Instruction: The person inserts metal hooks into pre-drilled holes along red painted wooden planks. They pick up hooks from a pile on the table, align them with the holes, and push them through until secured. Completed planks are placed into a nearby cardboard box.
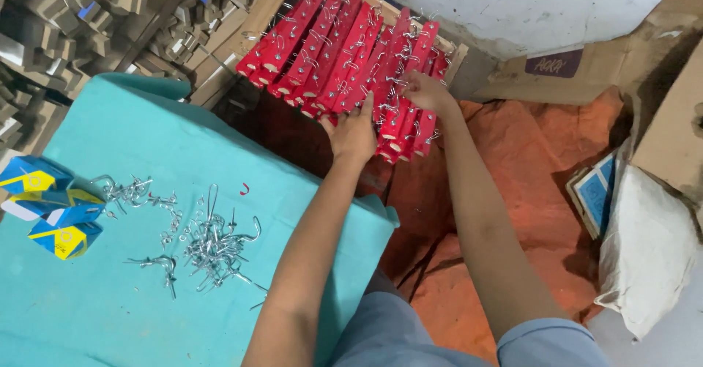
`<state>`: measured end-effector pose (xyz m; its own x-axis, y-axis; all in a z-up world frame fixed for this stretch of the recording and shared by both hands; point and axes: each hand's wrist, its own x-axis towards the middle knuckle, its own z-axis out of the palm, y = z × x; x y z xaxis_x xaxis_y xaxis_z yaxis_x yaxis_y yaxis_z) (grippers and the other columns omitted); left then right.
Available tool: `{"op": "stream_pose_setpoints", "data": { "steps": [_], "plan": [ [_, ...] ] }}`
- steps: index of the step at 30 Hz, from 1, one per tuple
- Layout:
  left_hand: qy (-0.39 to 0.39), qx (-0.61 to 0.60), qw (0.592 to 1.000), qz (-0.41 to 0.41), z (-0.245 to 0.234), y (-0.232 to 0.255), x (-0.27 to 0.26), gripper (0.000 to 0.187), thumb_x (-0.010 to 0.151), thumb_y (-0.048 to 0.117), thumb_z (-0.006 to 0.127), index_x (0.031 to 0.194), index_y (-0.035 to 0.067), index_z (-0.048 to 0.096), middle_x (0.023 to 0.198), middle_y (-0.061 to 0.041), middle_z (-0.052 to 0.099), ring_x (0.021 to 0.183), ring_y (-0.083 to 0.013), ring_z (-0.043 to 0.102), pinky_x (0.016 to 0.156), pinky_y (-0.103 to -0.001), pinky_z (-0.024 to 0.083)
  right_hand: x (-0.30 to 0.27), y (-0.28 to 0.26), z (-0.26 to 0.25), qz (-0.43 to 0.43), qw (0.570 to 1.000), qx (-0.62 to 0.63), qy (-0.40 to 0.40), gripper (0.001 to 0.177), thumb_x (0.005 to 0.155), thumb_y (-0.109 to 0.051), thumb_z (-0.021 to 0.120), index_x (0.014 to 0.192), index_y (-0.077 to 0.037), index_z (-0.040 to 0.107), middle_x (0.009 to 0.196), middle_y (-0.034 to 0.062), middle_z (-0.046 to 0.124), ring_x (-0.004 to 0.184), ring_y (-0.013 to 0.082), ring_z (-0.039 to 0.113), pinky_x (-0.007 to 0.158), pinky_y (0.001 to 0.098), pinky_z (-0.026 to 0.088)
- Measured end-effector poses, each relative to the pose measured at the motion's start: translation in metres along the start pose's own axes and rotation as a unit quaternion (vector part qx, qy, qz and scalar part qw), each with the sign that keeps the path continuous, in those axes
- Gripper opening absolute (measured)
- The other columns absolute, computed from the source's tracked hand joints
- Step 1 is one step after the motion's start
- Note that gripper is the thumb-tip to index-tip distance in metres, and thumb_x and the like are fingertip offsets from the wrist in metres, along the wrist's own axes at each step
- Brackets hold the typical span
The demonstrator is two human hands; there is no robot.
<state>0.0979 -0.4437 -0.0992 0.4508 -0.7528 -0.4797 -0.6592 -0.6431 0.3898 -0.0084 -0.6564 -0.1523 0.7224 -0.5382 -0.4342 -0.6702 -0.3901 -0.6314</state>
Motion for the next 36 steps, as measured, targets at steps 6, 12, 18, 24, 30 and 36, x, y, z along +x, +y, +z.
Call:
{"op": "stream_pose_setpoints", "data": {
  "steps": [6, 12, 18, 24, 30, 36],
  "plan": [
    [0.043, 0.019, 0.999, 0.021, -0.014, 0.002, -0.023, 0.077, 0.097, 0.019, 0.055, 0.163, 0.019, 0.014, 0.15, -0.013, 0.047, 0.137, -0.0341, 0.047, 0.114, -0.06, 0.012, -0.007, 0.025, 0.008, -0.026, 0.989, 0.115, 0.087, 0.057, 0.086, -0.017, 0.062, 0.143, -0.021, 0.057, 0.126, 0.015, 0.069, 0.119, 0.0335, 0.065, 0.104, 0.0464, 0.049],
    [0.11, 0.032, 0.991, 0.068, -0.007, 0.005, -0.035, 0.073, 0.092, 0.017, 0.063, 0.158, 0.014, 0.03, 0.147, -0.013, 0.039, 0.134, -0.0369, 0.045, 0.112, -0.056, 0.021, -0.069, -0.05, 0.008, -0.085, 0.983, 0.079, 0.143, 0.047, 0.09, -0.018, 0.065, 0.137, -0.023, 0.065, 0.122, 0.0159, 0.07, 0.112, 0.0327, 0.069, 0.097, 0.0445, 0.052],
    [0.187, 0.016, 0.974, 0.125, -0.037, 0.002, -0.091, 0.069, 0.091, 0.022, 0.066, 0.153, 0.01, 0.037, 0.146, -0.017, 0.038, 0.126, -0.039, 0.051, 0.102, -0.053, 0.035, -0.141, -0.15, 0.021, -0.177, 0.971, 0.113, 0.111, 0.042, 0.095, -0.007, 0.058, 0.135, -0.019, 0.066, 0.137, 0.0152, 0.064, 0.125, 0.0362, 0.062, 0.104, 0.0457, 0.05],
    [0.325, -0.03, 0.933, 0.151, -0.054, -0.043, -0.191, 0.035, 0.092, 0.021, 0.059, 0.125, 0.009, 0.063, 0.135, -0.012, 0.05, 0.109, -0.0353, 0.06, 0.09, -0.046, 0.039, -0.139, -0.138, 0.035, -0.251, 0.959, 0.101, 0.079, 0.034, 0.101, -0.006, 0.057, 0.133, -0.008, 0.067, 0.132, 0.018, 0.063, 0.118, 0.0286, 0.062, 0.102, 0.045, 0.05],
    [0.351, -0.119, 0.921, 0.118, -0.043, -0.089, -0.279, 0.025, 0.095, 0.018, 0.058, 0.118, 0.01, 0.065, 0.132, -0.005, 0.052, 0.106, -0.0335, 0.063, 0.094, -0.045, 0.042, -0.154, -0.159, 0.031, -0.264, 0.955, 0.073, 0.112, 0.029, 0.104, -0.006, 0.059, 0.13, -0.013, 0.069, 0.123, 0.0108, 0.068, 0.105, 0.0216, 0.066, 0.096, 0.0414, 0.053],
    [0.483, -0.117, 0.868, 0.009, -0.029, -0.131, -0.357, 0.028, 0.096, 0.015, 0.059, 0.122, 0.012, 0.067, 0.13, -0.004, 0.055, 0.113, -0.0279, 0.061, 0.095, -0.041, 0.043, -0.232, -0.27, 0.102, -0.396, 0.913, 0.093, -0.015, 0.023, 0.105, -0.004, 0.057, 0.123, -0.008, 0.071, 0.111, 0.0134, 0.072, 0.107, 0.0248, 0.068, 0.095, 0.0393, 0.054]
  ]
}}
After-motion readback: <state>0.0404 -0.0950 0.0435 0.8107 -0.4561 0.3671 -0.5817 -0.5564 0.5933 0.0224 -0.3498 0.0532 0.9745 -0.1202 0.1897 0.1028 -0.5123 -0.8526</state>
